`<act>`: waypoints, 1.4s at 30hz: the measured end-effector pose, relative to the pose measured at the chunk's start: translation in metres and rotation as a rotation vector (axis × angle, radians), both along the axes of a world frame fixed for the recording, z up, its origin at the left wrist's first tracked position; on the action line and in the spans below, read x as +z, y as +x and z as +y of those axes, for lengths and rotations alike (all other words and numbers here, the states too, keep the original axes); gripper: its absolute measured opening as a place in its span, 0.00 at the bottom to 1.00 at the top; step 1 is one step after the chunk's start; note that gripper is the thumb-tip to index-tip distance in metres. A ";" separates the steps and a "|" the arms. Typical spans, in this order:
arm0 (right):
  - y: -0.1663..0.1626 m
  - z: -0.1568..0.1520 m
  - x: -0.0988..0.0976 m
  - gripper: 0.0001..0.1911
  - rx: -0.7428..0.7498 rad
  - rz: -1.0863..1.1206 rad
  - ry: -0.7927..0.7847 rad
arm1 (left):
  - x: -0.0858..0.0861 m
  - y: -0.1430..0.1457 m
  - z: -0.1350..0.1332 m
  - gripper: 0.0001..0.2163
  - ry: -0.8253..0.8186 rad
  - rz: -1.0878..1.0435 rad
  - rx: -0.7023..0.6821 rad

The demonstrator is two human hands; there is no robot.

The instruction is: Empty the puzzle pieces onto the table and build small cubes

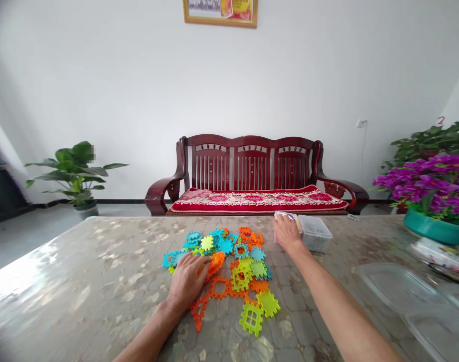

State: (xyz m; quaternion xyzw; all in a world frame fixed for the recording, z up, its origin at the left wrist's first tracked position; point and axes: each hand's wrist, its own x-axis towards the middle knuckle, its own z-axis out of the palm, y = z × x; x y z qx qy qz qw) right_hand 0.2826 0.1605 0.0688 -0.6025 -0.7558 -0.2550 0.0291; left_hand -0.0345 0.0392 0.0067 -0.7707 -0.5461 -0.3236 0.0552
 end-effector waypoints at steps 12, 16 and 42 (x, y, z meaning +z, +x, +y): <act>-0.019 0.016 0.005 0.14 -0.063 -0.072 -0.064 | 0.005 0.021 -0.016 0.13 -0.058 0.065 -0.163; -0.022 0.024 0.006 0.12 -0.075 -0.062 -0.073 | 0.003 0.020 -0.016 0.12 -0.045 0.047 -0.186; -0.004 0.040 0.025 0.25 -0.197 0.411 -0.353 | -0.011 0.015 -0.006 0.11 0.035 -0.052 -0.099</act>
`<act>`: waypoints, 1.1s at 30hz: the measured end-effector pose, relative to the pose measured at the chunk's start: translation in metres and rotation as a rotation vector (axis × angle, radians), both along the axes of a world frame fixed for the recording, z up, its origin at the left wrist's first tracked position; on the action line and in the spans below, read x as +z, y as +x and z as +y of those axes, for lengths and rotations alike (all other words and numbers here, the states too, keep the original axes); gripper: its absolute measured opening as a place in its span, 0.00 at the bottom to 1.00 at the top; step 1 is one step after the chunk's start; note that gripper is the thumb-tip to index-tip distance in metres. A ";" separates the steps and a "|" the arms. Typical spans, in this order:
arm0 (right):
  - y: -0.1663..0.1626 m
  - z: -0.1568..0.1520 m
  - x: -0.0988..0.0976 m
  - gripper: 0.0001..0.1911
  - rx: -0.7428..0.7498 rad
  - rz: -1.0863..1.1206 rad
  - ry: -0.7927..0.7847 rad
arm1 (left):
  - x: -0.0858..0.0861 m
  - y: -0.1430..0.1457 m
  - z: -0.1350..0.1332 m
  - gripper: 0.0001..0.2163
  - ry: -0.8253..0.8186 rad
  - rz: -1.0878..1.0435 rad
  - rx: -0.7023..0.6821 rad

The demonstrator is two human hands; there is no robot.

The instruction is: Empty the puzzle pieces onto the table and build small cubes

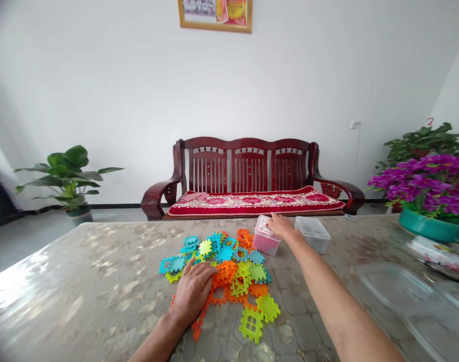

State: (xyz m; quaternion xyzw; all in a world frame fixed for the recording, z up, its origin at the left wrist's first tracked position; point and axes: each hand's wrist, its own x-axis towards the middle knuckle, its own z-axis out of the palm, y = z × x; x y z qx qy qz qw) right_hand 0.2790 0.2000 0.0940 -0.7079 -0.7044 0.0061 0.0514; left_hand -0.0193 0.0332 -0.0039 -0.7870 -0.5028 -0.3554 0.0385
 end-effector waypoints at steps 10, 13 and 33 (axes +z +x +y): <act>0.021 -0.037 0.010 0.24 -0.104 0.106 -0.309 | 0.005 -0.004 0.004 0.12 0.030 0.027 0.014; 0.030 -0.058 0.004 0.23 0.010 0.138 -0.112 | 0.007 -0.008 0.005 0.13 0.042 0.005 0.012; 0.011 -0.106 -0.055 0.18 0.599 -0.078 0.664 | 0.041 0.087 0.097 0.58 -0.383 -0.273 -0.473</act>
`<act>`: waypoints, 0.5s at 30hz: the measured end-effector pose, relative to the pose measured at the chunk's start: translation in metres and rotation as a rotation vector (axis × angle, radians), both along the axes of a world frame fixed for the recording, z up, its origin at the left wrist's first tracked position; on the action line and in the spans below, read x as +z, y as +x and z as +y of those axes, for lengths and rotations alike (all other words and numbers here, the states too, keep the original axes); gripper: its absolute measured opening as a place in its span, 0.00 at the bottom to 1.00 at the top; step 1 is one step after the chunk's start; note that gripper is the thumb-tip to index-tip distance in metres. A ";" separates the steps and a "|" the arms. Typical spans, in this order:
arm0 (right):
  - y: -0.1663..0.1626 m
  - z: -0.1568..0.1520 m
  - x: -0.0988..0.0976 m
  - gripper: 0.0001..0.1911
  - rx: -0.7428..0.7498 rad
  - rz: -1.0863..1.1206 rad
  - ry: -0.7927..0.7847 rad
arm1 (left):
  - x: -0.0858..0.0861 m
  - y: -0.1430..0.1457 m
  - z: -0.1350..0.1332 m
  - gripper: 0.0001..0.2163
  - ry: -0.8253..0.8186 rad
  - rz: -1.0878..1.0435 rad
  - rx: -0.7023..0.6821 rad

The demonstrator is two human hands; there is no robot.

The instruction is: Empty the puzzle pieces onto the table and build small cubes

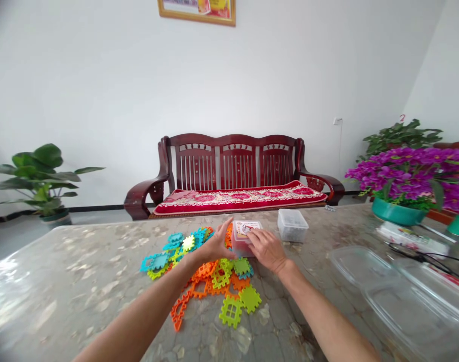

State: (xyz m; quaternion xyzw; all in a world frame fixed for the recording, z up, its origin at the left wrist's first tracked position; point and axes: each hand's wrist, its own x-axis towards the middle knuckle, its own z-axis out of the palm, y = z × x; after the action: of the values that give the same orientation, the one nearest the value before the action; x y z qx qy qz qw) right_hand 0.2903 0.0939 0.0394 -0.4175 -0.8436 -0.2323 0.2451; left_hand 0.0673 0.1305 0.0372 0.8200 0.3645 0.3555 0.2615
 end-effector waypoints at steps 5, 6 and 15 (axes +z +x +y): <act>-0.010 0.004 0.005 0.21 -0.073 -0.269 0.061 | -0.005 0.024 0.025 0.57 0.005 -0.042 -0.016; -0.012 0.005 0.002 0.22 -0.095 -0.296 0.084 | -0.007 0.026 0.029 0.56 0.014 -0.054 -0.015; -0.019 0.016 -0.016 0.23 -0.158 -0.346 0.164 | -0.025 0.033 0.046 0.45 0.082 -0.026 0.070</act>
State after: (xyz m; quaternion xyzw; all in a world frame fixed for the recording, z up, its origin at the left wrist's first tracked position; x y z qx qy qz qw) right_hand 0.2715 0.1102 0.0237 -0.4150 -0.8160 -0.3870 0.1108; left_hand 0.1002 0.1767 0.0120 0.8119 0.3747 0.3899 0.2199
